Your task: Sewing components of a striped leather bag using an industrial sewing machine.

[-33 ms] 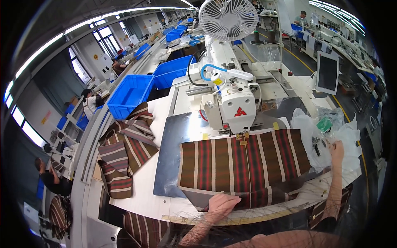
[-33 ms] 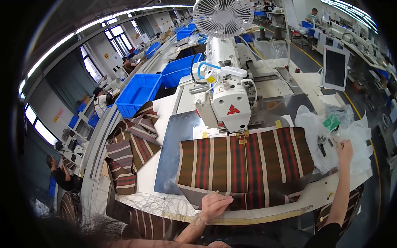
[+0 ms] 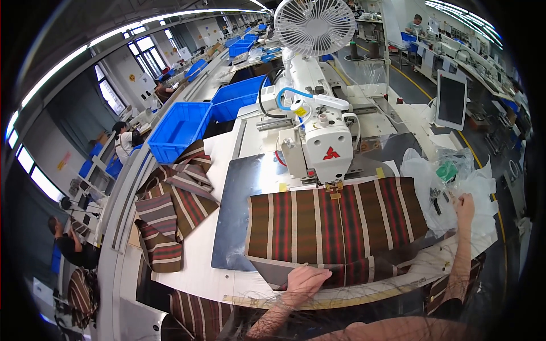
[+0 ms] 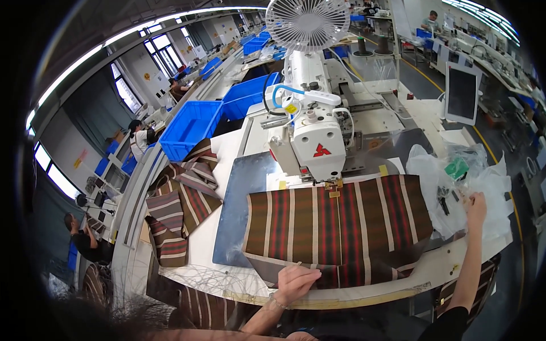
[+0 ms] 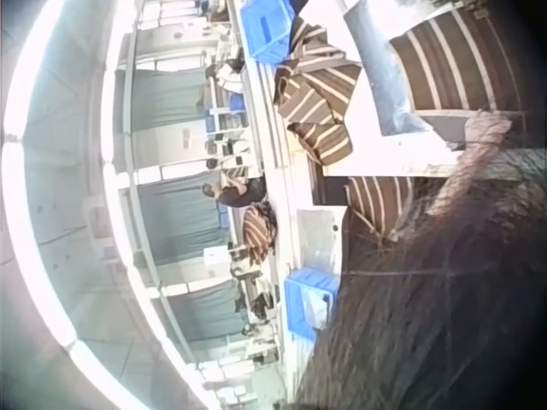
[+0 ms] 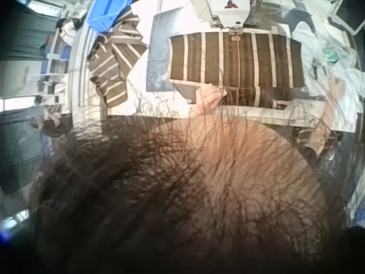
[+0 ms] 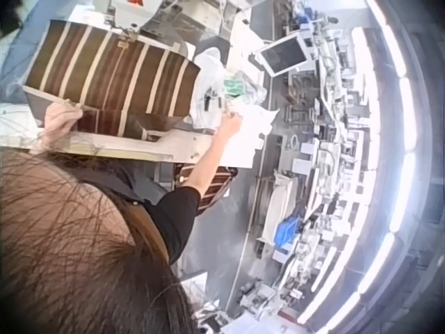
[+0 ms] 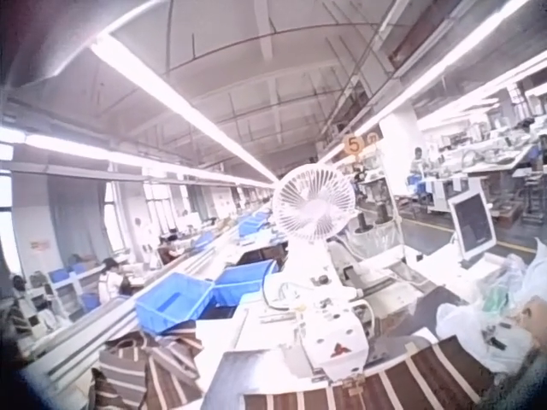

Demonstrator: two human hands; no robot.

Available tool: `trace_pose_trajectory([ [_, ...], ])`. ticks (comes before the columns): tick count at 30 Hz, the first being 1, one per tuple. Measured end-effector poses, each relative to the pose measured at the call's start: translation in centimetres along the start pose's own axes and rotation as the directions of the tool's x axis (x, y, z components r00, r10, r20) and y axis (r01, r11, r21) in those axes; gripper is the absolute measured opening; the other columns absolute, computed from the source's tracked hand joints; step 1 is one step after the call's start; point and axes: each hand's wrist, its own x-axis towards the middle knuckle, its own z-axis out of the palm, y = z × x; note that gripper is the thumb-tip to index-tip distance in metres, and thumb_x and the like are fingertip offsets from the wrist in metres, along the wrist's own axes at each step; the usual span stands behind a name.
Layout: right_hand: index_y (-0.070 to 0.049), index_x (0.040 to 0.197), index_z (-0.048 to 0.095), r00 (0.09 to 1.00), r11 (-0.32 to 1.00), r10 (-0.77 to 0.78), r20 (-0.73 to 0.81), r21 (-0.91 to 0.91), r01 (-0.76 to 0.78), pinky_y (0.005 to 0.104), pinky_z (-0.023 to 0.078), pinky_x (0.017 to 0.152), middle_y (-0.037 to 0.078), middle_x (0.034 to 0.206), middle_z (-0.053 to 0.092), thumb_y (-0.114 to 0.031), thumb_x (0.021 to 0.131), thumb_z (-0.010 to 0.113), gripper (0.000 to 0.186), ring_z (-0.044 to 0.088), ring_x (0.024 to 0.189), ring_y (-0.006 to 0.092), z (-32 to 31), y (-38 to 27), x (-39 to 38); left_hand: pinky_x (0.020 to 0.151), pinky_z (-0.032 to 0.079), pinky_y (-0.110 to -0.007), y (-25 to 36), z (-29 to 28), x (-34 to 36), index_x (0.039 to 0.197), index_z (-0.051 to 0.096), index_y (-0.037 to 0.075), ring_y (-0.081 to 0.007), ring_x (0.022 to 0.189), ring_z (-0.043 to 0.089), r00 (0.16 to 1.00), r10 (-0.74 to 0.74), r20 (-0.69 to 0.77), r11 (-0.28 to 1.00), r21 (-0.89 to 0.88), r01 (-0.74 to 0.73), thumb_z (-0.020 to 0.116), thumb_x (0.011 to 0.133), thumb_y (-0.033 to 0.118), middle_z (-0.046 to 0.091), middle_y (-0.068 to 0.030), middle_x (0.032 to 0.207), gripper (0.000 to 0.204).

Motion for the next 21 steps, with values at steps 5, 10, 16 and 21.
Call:
trace_pose_trajectory([
  [5, -0.002, 0.089, 0.056, 0.995, 0.987, 0.009, -0.096, 0.161, 0.007, 0.0349, 0.046, 0.067, 0.013, 0.088, 0.056, 0.005, 0.078, 0.053, 0.013, 0.058, 0.076, 0.0283, 0.8, 4.1, -0.1, 0.057, 0.049, -0.029, 0.1, 0.1, 0.1, 0.088, 0.069, 0.011, -0.0162, 0.071, 0.064, 1.0, 0.003, -0.003, 1.0, 0.021, -0.003, 0.073, 0.066, -0.001, 0.069, -0.002, 0.087, 0.026],
  [10, -0.003, 0.095, 0.06, 0.943, 0.914, 0.196, -0.269, 0.398, -0.077, 0.0266, 0.048, 0.068, 0.007, 0.094, 0.057, 0.004, 0.084, 0.054, 0.015, 0.061, 0.077, 0.0161, -1.5, -0.2, -0.5, 0.059, 0.05, -0.029, -0.4, -0.1, -0.2, 0.087, 0.069, 0.01, -0.0162, 0.071, 0.065, 1.0, -0.009, -0.001, 0.999, 0.032, 0.009, 0.073, 0.065, -0.001, 0.07, -0.0024, 0.086, 0.025],
  [16, 0.001, 0.103, 0.059, 0.888, 0.717, 0.293, -0.355, 0.696, 0.042, 0.0237, 0.05, 0.074, 0.005, 0.099, 0.056, 0.002, 0.091, 0.051, 0.014, 0.061, 0.085, 0.0135, -3.0, -3.1, -1.7, 0.058, 0.051, -0.028, -0.3, 0.2, -0.2, 0.086, 0.069, 0.011, -0.0152, 0.071, 0.065, 1.0, 0.003, 0.004, 1.0, -0.002, -0.003, 0.074, 0.065, -0.001, 0.07, -0.0023, 0.086, 0.024],
  [21, 0.002, 0.102, 0.059, 0.918, 0.582, 0.311, -0.248, 0.813, 0.022, 0.023, 0.048, 0.074, 0.006, 0.095, 0.056, 0.005, 0.09, 0.052, 0.013, 0.06, 0.083, 0.0124, -5.4, -12.5, -3.5, 0.056, 0.05, -0.027, -0.5, 0.4, -0.5, 0.087, 0.069, 0.011, -0.0157, 0.071, 0.066, 1.0, 0.006, -0.012, 1.0, -0.009, -0.006, 0.073, 0.066, -0.001, 0.07, -0.0028, 0.087, 0.025],
])
